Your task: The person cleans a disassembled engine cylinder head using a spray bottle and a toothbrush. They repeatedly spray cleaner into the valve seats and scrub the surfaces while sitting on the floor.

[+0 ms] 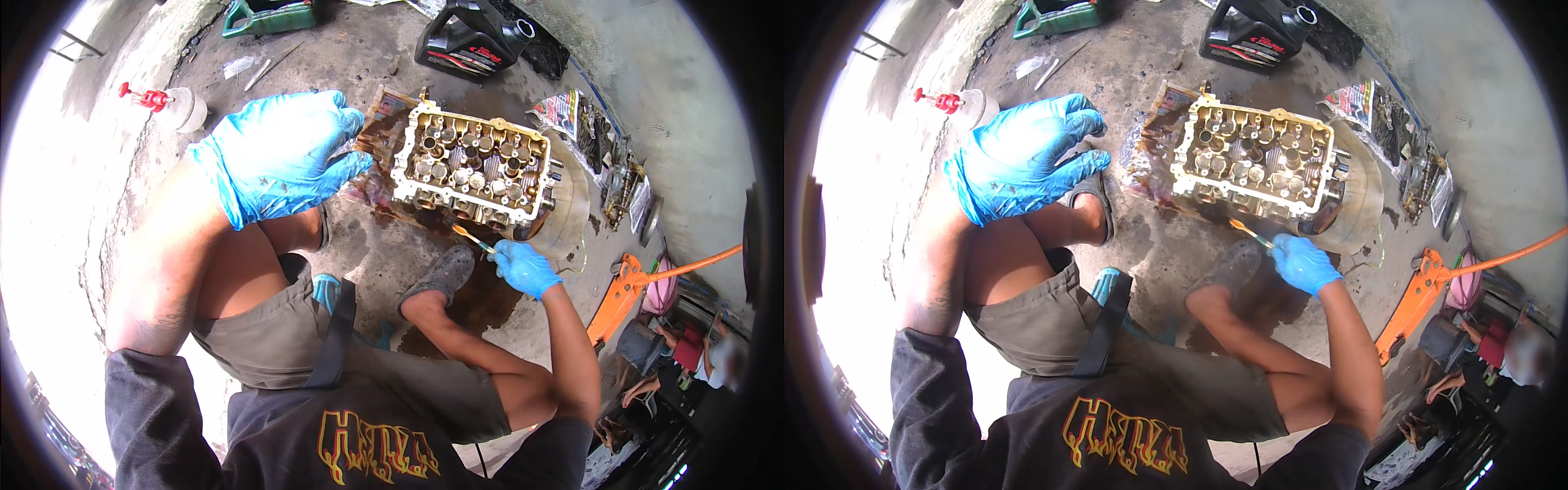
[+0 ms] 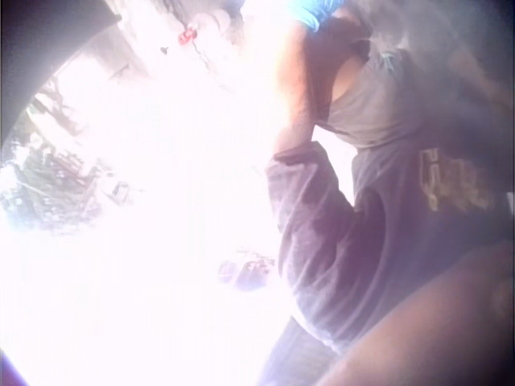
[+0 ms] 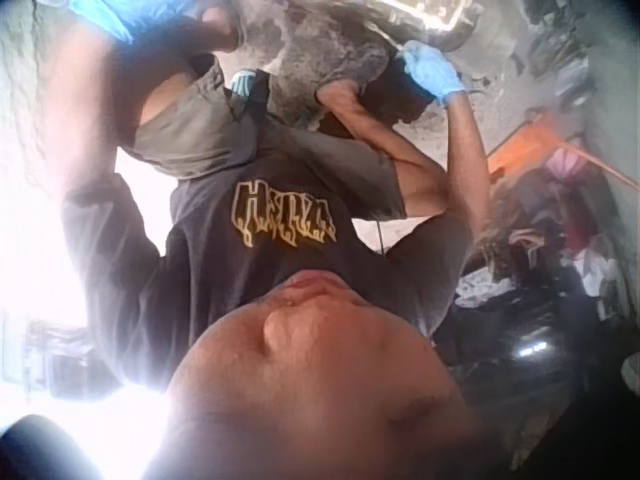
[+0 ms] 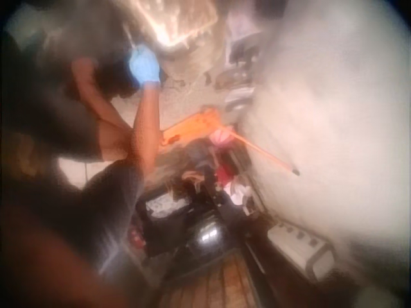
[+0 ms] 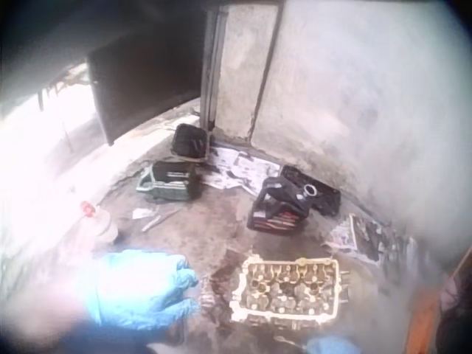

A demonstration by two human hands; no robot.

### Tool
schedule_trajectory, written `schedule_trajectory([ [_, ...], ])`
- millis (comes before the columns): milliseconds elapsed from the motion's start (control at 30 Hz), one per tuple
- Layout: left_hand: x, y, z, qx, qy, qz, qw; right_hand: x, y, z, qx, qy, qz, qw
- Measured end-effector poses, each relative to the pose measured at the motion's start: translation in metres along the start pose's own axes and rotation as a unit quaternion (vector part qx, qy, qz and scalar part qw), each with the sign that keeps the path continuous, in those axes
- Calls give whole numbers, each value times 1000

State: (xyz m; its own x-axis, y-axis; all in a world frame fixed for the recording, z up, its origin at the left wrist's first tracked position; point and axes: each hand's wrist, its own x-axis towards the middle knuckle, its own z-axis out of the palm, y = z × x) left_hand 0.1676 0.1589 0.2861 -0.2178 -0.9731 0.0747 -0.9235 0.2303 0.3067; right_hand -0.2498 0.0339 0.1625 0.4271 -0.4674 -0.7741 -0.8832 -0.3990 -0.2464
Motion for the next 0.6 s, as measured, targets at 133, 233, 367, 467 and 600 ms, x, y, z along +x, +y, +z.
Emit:
schedule_trajectory([
  [133,-2,-3,0,-33,-5,-21,999,61,-54,62,-8,151,13,988],
  [233,-6,-9,-4,-55,-12,-22,998,67,-68,80,4,180,86,980],
  [367,-6,-18,-6,4,49,66,997,55,-59,81,-57,335,137,930],
  [467,-7,-16,-4,4,53,46,998,56,-57,79,-56,377,62,922],
  [600,-2,-14,-6,58,59,121,989,58,-64,72,-82,384,96,915],
])
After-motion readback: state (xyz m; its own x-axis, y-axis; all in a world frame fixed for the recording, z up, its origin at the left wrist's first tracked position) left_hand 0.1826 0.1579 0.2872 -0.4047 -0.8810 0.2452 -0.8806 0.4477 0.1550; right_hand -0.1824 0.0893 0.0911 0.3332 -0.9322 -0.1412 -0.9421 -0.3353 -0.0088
